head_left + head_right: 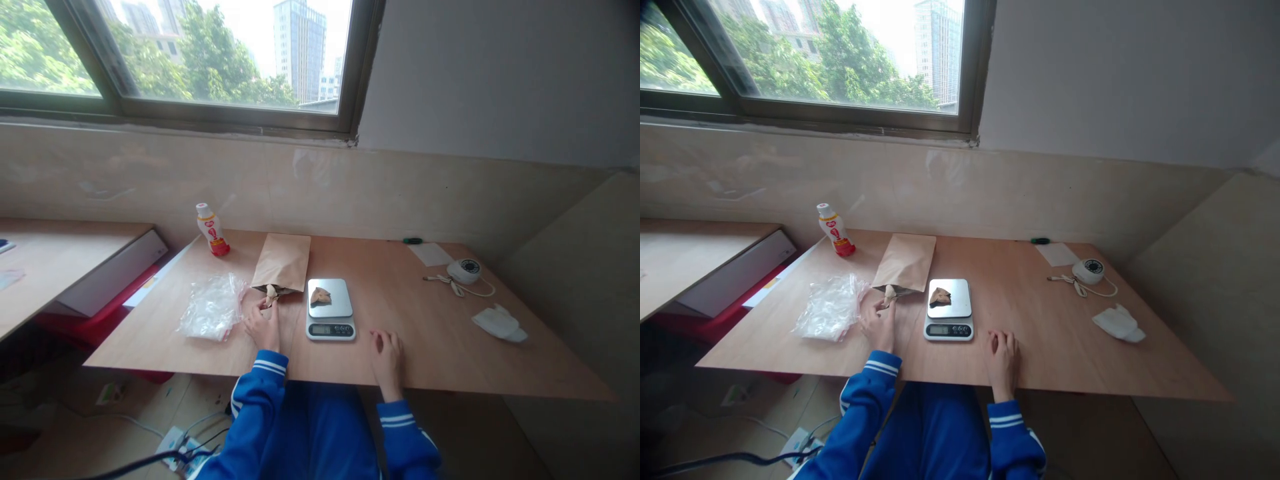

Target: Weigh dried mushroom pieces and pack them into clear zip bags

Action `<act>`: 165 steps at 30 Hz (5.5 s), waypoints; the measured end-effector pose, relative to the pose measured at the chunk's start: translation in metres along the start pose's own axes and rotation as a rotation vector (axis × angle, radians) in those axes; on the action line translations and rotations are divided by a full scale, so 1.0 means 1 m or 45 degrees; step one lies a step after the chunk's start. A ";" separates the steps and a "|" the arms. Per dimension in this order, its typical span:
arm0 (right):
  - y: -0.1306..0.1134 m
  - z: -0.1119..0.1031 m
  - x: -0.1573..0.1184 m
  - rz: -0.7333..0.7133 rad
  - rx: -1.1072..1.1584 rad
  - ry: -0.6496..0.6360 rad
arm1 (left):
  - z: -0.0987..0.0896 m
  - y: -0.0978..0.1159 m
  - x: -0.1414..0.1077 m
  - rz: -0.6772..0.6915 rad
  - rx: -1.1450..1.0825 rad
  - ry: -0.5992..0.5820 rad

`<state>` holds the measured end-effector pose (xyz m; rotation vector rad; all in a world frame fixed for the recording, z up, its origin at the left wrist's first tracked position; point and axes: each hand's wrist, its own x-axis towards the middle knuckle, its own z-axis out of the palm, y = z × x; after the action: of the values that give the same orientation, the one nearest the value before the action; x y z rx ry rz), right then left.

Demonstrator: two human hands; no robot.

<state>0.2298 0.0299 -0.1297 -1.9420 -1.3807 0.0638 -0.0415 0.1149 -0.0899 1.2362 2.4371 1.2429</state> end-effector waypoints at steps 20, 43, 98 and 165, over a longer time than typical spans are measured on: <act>-0.008 -0.006 0.001 -0.106 -0.062 0.070 | 0.031 0.089 -0.070 0.876 0.000 -0.443; -0.008 -0.006 0.001 -0.039 -0.007 0.025 | 0.026 0.020 0.040 0.190 0.117 -0.210; -0.007 -0.008 0.000 -0.022 -0.055 -0.023 | -0.020 -0.031 -0.010 0.253 -0.504 -0.620; -0.134 -0.005 0.051 -0.336 0.270 -0.256 | -0.084 0.053 -0.006 0.586 -0.639 -0.007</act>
<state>0.1462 0.0894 -0.0288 -1.6005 -1.6792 0.2744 -0.0429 0.0761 0.0019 1.6613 1.7058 1.8088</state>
